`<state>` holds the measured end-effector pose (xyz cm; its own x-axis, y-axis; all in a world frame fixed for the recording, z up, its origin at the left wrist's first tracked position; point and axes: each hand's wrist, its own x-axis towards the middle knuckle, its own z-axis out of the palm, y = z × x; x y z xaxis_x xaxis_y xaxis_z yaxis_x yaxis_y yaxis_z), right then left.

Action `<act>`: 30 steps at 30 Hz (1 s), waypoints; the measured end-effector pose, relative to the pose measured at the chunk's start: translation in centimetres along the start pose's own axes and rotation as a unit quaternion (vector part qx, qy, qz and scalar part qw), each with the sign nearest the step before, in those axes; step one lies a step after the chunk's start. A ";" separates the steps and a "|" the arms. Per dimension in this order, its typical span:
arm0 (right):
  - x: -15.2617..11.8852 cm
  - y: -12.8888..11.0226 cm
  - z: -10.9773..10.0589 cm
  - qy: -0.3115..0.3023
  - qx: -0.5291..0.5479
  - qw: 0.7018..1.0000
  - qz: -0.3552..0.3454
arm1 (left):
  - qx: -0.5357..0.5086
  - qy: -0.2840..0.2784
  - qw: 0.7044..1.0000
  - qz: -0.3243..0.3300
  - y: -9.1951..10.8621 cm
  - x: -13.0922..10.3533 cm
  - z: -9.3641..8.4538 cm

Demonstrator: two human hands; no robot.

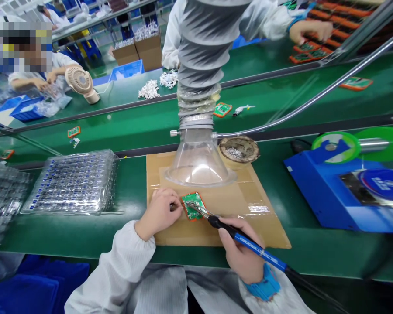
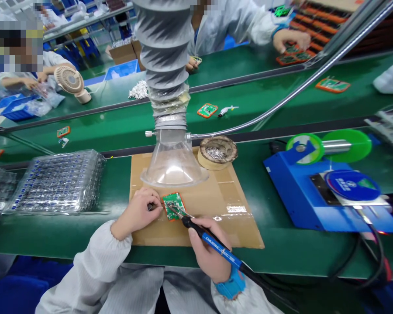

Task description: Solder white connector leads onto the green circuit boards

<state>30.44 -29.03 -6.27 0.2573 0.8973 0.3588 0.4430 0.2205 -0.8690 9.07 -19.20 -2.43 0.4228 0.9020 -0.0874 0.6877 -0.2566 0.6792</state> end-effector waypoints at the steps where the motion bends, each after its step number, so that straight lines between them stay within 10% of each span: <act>1: 0.0 0.0 0.0 -0.004 0.005 1.000 -0.006 | -0.001 -0.004 1.000 -0.001 0.0 0.1 -0.1; 30: 0.6 -0.6 0.7 -0.025 -0.026 0.997 -0.072 | 0.005 -0.022 0.999 0.041 -0.6 0.8 -0.6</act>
<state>29.71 -28.32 -5.76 0.1461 0.8762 0.4593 0.5170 0.3282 -0.7905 8.61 -18.14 -2.52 0.5035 0.8616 -0.0639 0.6552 -0.3326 0.6783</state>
